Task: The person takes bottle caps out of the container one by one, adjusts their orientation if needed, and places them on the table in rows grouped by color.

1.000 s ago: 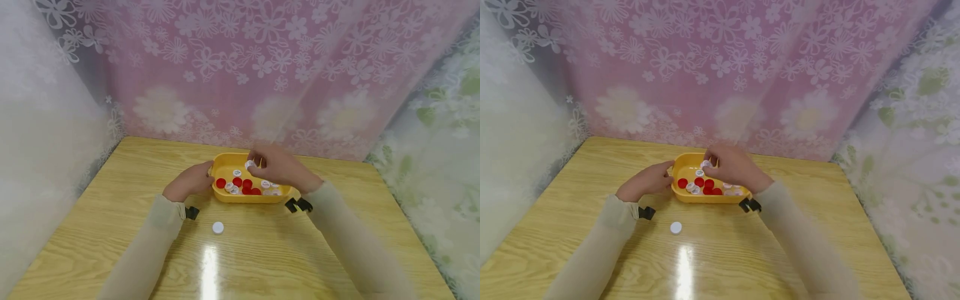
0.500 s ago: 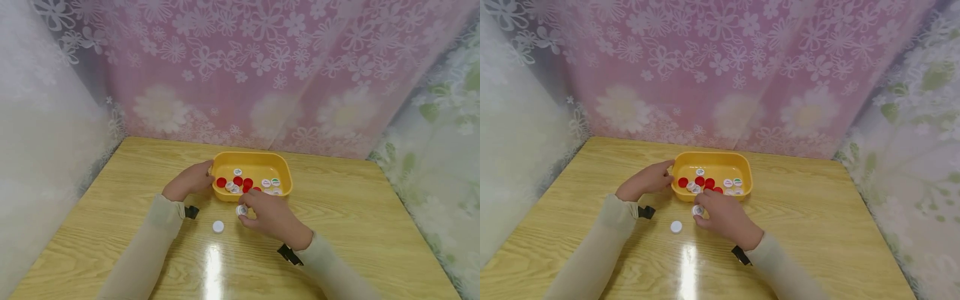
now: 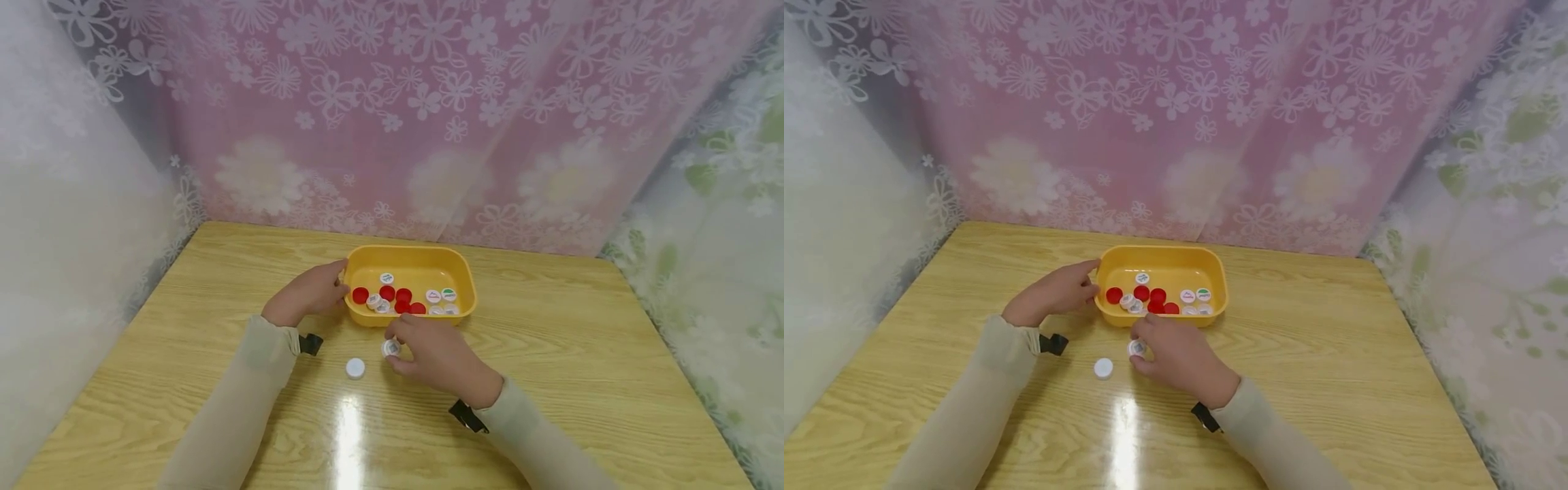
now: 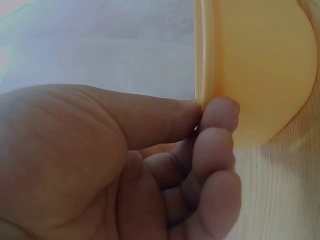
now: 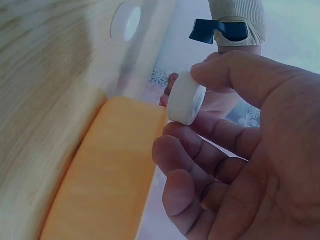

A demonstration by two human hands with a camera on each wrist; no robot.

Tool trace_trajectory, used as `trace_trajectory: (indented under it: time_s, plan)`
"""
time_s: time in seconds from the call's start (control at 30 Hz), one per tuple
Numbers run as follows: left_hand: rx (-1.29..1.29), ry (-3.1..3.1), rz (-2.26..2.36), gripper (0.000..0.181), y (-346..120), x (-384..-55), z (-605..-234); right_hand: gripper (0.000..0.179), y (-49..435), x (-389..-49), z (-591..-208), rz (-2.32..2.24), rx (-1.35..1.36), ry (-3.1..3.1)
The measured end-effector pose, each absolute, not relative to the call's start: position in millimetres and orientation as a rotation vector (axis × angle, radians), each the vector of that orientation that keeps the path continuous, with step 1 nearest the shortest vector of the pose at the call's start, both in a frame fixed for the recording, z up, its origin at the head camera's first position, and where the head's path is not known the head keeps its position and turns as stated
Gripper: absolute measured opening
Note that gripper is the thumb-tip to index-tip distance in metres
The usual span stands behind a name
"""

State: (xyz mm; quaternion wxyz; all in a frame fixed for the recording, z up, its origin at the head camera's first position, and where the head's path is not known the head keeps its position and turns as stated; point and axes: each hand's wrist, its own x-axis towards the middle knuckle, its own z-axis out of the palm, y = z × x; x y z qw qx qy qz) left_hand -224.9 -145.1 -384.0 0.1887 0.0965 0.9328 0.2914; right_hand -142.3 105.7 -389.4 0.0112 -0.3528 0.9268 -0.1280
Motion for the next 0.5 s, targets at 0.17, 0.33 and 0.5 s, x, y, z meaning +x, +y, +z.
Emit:
trace_trajectory:
  time_s: [0.17, 0.33, 0.5]
  plan:
    - [0.3, 2.608, 0.836, 0.066, -147.1, -224.7, -384.0, 0.021, 102.5, -144.4, -399.4, -0.381, -1.107, 2.838]
    - [0.321, 2.61, 0.828, 0.067, -148.0, -224.4, -384.0, 0.019, 100.1, -147.2, -411.0, -0.326, -1.14, 2.813]
    - [0.351, 2.625, 0.812, 0.066, -144.8, -224.2, -383.2, 0.018, 100.4, -147.2, -416.3, -0.33, -1.108, 2.787]
